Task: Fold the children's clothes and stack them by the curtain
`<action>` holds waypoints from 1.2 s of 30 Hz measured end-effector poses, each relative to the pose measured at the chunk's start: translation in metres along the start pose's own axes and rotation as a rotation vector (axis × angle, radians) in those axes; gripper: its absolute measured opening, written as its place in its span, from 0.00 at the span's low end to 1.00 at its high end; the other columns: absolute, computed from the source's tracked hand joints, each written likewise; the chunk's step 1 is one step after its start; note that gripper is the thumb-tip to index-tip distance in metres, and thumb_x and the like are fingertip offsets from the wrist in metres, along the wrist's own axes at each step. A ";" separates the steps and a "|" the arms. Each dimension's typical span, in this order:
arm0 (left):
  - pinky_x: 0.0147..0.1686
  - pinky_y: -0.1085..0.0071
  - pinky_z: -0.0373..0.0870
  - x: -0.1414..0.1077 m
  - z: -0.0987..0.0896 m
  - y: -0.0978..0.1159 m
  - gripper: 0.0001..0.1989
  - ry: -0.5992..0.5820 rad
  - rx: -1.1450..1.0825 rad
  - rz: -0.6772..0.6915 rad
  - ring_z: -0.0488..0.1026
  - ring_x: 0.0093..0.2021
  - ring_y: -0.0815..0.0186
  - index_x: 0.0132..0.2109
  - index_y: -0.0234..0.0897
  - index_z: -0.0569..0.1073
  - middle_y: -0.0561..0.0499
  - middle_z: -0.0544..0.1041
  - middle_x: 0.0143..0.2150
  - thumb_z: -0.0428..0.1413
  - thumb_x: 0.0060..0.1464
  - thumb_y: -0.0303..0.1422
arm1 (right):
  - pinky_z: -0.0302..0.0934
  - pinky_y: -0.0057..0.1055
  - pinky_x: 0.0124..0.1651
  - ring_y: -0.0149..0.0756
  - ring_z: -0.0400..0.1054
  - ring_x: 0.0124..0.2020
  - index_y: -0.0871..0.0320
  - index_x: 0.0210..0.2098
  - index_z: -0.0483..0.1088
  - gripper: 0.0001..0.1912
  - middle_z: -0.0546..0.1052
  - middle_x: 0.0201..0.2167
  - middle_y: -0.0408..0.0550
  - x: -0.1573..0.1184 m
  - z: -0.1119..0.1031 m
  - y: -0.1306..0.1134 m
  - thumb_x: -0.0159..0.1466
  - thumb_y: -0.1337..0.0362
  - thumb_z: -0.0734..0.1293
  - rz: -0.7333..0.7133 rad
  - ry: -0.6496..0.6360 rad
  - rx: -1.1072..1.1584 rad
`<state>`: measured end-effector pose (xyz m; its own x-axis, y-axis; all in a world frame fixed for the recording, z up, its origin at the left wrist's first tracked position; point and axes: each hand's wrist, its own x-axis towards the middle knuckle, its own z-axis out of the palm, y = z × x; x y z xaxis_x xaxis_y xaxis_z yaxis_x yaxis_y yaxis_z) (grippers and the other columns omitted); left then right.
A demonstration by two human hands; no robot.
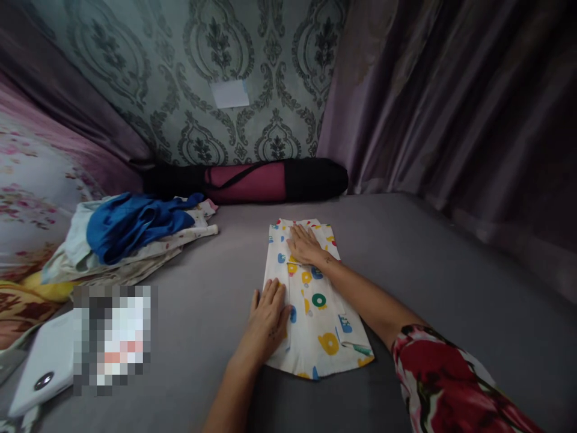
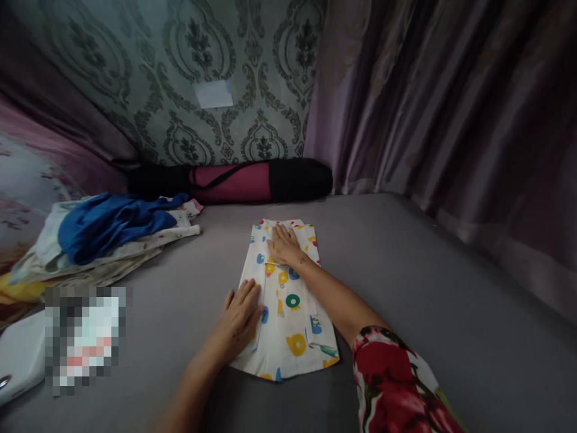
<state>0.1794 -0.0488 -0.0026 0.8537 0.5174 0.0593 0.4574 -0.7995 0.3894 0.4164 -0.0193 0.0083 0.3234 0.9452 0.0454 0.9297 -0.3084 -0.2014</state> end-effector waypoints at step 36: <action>0.64 0.45 0.49 0.002 0.004 -0.002 0.24 -0.007 0.024 -0.007 0.48 0.70 0.53 0.65 0.37 0.59 0.38 0.56 0.69 0.44 0.64 0.36 | 0.29 0.44 0.68 0.46 0.37 0.70 0.72 0.67 0.48 0.35 0.47 0.70 0.62 0.051 0.011 -0.017 0.71 0.52 0.44 0.154 0.024 0.025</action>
<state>0.1814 -0.0478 -0.0068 0.8522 0.5207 0.0505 0.4691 -0.8032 0.3672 0.4154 0.0351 0.0036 0.4666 0.8838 0.0358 0.8641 -0.4468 -0.2319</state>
